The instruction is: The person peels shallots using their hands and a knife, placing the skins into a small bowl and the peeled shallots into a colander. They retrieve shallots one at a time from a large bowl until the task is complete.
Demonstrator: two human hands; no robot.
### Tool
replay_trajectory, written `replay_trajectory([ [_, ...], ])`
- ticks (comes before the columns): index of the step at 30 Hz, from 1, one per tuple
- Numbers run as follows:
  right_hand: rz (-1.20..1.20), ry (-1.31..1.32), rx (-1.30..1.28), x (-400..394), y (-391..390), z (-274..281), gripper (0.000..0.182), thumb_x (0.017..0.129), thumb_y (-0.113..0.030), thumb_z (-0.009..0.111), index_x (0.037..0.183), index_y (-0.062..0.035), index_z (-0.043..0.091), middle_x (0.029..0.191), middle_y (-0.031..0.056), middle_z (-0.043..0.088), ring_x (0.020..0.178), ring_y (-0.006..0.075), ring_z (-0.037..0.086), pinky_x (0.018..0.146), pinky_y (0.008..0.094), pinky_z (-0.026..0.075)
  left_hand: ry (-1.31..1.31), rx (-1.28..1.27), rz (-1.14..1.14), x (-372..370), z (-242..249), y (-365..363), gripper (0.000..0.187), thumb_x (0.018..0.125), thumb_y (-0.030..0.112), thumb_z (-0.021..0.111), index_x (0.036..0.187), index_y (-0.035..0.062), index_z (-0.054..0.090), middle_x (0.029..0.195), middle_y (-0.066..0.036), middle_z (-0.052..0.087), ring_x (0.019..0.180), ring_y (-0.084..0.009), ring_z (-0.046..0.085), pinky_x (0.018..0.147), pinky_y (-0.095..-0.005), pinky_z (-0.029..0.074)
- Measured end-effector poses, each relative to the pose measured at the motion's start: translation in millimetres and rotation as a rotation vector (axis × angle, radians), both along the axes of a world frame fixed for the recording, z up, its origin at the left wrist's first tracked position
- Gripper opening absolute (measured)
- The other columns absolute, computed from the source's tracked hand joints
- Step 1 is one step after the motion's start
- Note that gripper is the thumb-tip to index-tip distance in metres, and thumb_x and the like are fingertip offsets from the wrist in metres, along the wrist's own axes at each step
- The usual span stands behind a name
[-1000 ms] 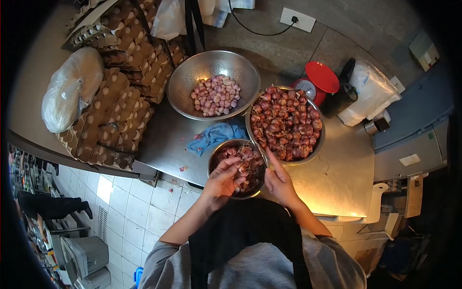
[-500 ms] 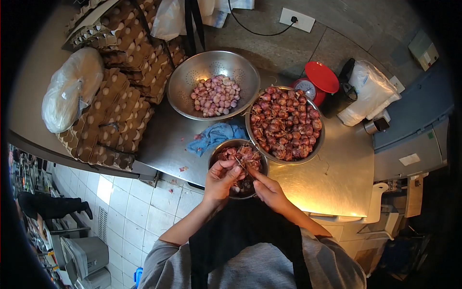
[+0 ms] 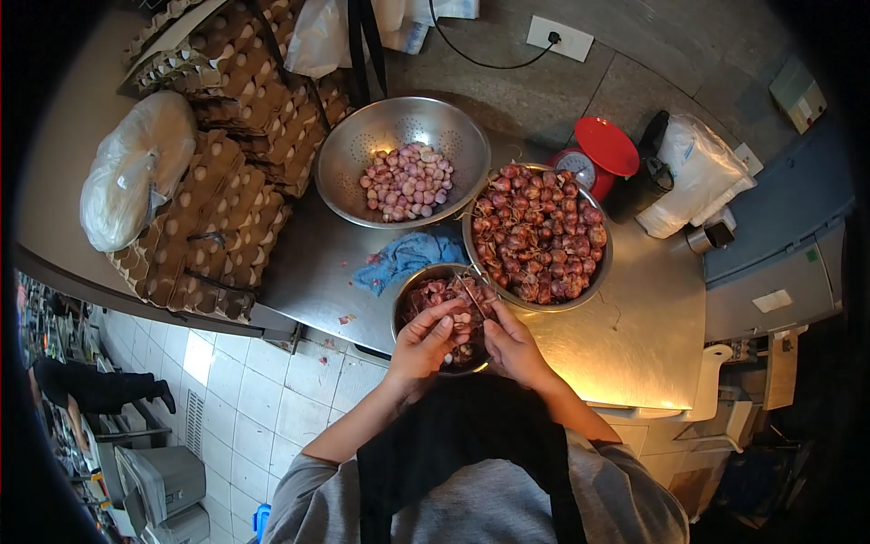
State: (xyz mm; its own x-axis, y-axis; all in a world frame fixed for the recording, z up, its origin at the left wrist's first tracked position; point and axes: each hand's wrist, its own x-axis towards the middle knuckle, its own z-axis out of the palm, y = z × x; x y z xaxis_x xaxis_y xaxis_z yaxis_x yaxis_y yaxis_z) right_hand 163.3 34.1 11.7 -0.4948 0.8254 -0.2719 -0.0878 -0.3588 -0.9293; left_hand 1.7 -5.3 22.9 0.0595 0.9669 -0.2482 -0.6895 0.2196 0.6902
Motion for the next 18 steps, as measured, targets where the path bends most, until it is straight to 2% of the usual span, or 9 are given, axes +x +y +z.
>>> replay_trajectory([
  [5,0.105,-0.150,0.160,7.0,0.2,9.6,0.047,0.093,-0.015,0.039,0.137,-0.0143,0.023,0.061,-0.0040,0.037,0.051,0.0047,0.035,0.049,0.0170,0.034,-0.068,-0.068,0.000,-4.1,-4.7,0.4,0.030,0.089,0.014,0.048,0.117,0.0058,0.049,0.102,-0.006,0.058,0.086,-0.0124,0.055,0.076,-0.0253,0.044],
  [8,0.145,-0.125,0.121,15.3,-0.4,0.7,0.046,0.093,-0.015,0.038,0.137,-0.0135,0.023,0.060,-0.0039,0.035,0.050,0.0043,0.034,0.048,0.0165,0.033,-0.081,-0.132,0.001,-6.6,-0.5,2.5,0.028,0.088,0.012,0.050,0.115,0.0057,0.052,0.100,-0.006,0.059,0.086,-0.0123,0.055,0.076,-0.0253,0.044],
  [11,0.168,-0.017,0.010,15.8,-3.9,23.5,0.045,0.094,-0.016,0.036,0.137,-0.0120,0.024,0.058,-0.0040,0.034,0.050,0.0041,0.034,0.048,0.0161,0.032,-0.029,-0.115,0.001,-5.0,-0.1,3.0,0.027,0.085,0.008,0.053,0.112,0.0047,0.054,0.098,-0.005,0.060,0.084,-0.0117,0.056,0.076,-0.0247,0.044],
  [14,0.217,0.064,0.099,14.4,-7.4,25.3,0.044,0.094,-0.019,0.036,0.136,-0.0110,0.025,0.058,-0.0040,0.033,0.049,0.0044,0.034,0.048,0.0159,0.032,0.010,-0.112,-0.004,-3.9,-0.4,1.7,0.027,0.082,0.003,0.056,0.110,0.0034,0.056,0.100,-0.006,0.060,0.088,-0.0125,0.056,0.079,-0.0258,0.045],
  [18,0.259,-0.003,0.140,13.4,-6.7,20.0,0.047,0.094,-0.025,0.034,0.137,-0.0090,0.022,0.054,-0.0032,0.033,0.047,0.0062,0.034,0.048,0.0173,0.030,0.060,-0.095,0.002,-1.4,-3.6,0.6,0.031,0.081,0.004,0.059,0.112,0.0036,0.055,0.099,-0.003,0.060,0.088,-0.0091,0.055,0.078,-0.0222,0.044],
])
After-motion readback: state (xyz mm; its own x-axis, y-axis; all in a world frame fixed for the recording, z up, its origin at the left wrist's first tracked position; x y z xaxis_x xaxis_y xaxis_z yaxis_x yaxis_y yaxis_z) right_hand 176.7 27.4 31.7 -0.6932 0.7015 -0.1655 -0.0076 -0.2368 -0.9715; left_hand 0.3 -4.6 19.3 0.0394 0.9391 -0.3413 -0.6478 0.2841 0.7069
